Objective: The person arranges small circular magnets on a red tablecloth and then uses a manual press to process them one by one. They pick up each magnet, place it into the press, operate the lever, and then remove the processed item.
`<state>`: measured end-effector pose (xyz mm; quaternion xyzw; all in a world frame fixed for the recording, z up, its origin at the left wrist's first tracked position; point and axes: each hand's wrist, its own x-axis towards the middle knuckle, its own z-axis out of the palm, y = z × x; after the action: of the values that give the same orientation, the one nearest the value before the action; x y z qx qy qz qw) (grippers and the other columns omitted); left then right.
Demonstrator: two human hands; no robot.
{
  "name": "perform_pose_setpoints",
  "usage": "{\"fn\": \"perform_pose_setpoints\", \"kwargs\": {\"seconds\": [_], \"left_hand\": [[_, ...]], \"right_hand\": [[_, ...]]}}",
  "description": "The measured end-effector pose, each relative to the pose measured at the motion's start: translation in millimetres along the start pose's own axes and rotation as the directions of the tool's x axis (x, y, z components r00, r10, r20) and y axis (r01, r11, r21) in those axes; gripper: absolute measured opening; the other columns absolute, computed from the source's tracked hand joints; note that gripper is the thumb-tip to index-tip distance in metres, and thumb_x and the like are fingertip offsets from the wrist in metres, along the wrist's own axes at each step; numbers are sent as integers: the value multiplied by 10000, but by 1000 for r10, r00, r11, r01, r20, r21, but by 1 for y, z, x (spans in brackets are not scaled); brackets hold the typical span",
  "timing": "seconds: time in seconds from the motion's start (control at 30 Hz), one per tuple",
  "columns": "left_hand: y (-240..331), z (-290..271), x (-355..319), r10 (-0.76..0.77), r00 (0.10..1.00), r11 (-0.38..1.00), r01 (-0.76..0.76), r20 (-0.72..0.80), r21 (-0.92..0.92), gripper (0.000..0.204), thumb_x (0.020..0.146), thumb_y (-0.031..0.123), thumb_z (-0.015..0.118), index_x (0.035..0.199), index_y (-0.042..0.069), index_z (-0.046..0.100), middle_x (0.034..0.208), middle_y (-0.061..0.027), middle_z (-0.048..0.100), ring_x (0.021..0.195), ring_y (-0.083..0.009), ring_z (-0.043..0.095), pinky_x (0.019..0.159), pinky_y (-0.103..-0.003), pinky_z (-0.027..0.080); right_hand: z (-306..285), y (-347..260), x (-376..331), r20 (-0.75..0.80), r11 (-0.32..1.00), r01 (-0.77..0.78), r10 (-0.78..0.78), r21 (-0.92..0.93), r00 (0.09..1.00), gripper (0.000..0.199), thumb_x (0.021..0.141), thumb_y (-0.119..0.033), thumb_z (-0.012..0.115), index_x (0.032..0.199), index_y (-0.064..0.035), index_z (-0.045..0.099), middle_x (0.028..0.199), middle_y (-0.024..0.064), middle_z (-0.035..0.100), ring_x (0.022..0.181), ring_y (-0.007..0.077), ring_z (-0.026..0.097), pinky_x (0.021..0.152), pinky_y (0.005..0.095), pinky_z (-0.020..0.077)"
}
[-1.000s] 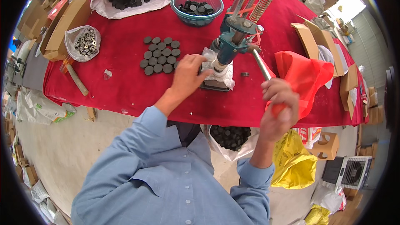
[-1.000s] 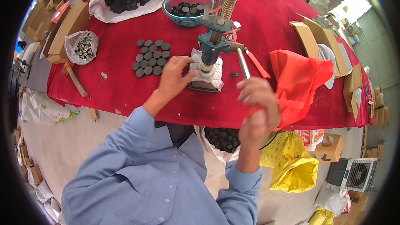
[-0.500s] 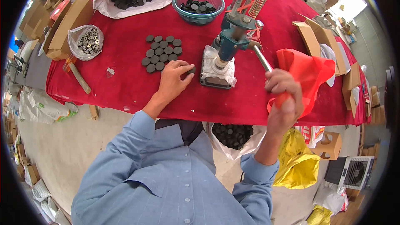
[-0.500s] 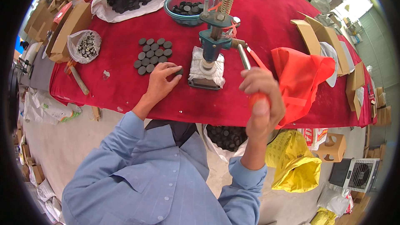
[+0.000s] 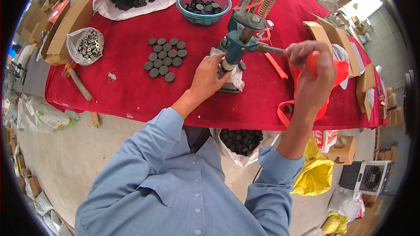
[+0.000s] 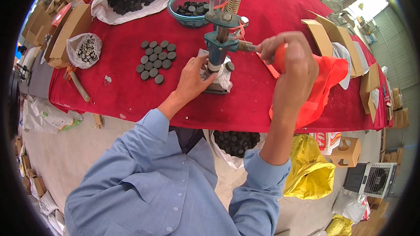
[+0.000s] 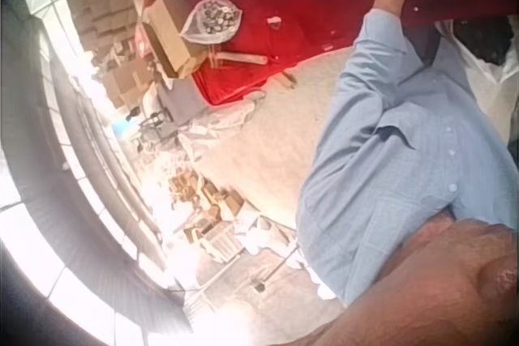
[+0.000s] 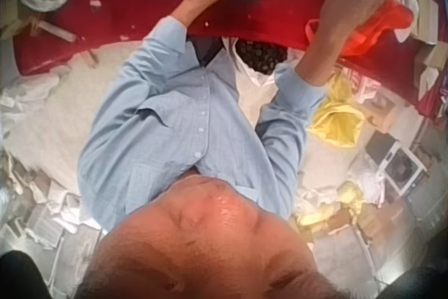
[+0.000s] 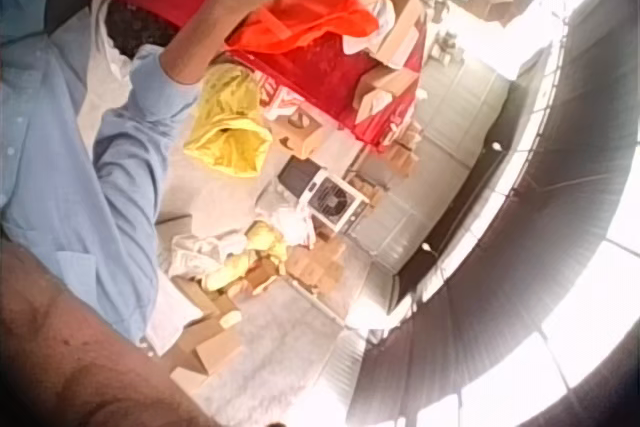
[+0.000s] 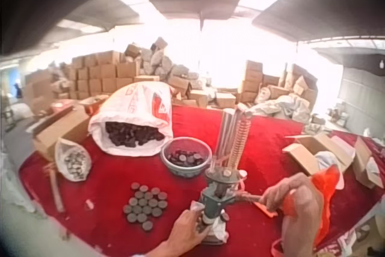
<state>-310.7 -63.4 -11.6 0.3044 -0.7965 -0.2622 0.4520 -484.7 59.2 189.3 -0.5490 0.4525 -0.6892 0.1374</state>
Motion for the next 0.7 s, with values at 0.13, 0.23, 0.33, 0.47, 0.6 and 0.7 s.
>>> {"fn": "perform_pose_setpoints", "kwargs": {"seconds": [0.13, 0.23, 0.33, 0.47, 0.6, 0.7], "left_hand": [[-1, -22, -10, 117, 993, 979, -112, -19, 170, 485, 821, 161, 877, 1242, 46, 667, 1156, -128, 708, 1070, -347, 653, 928, -474, 524], [-14, -70, -31, 123, 992, 919, -127, 36, 374, 339, 861, 141, 837, 1166, 56, 716, 1208, -113, 700, 1127, -338, 645, 946, -465, 518], [-20, -107, -61, -5, 998, 809, -37, 69, 587, 318, 886, 121, 802, 1193, 64, 737, 1243, -110, 680, 1150, -332, 626, 927, -450, 515], [-35, -126, -90, -72, 994, 883, 27, 79, 469, 417, 893, 84, 795, 1302, 57, 719, 1226, -121, 681, 1114, -325, 632, 912, -433, 533], [-42, -122, -92, -148, 989, 961, 138, 27, 240, 507, 862, 100, 845, 1342, 39, 693, 1124, -132, 710, 974, -298, 677, 841, -408, 567], [-20, -93, -68, -206, 978, 975, 203, 23, 90, 599, 822, 145, 897, 1362, 31, 664, 1073, -129, 742, 848, -266, 697, 771, -385, 580]], "right_hand": [[-1, 18, -57, 0, 980, 198, -198, -2, 980, 525, 1056, -493, 566, 925, 15, 596, 861, 162, 644, 881, 310, 661, 853, 456, 541], [0, 43, -123, -18, 976, 207, -209, -72, 978, 558, 1065, -563, 556, 936, -21, 594, 949, 171, 681, 1057, 388, 672, 978, 524, 524], [3, 52, -150, -88, 988, 130, -137, -84, 987, 558, 1065, -592, 547, 938, -51, 593, 1030, 176, 706, 1212, 418, 644, 1076, 553, 481], [5, 45, -135, -78, 987, 137, -144, -85, 987, 564, 1057, -594, 548, 917, -49, 587, 997, 169, 704, 1162, 397, 653, 1051, 539, 486], [-3, 31, -104, -9, 984, 157, -158, -83, 987, 580, 1047, -585, 554, 904, -24, 592, 941, 168, 686, 1068, 366, 671, 1000, 506, 510], [-7, 19, -67, 48, 985, 162, -160, -51, 986, 567, 1051, -538, 557, 904, 9, 603, 901, 162, 656, 946, 320, 680, 928, 460, 543]]}}
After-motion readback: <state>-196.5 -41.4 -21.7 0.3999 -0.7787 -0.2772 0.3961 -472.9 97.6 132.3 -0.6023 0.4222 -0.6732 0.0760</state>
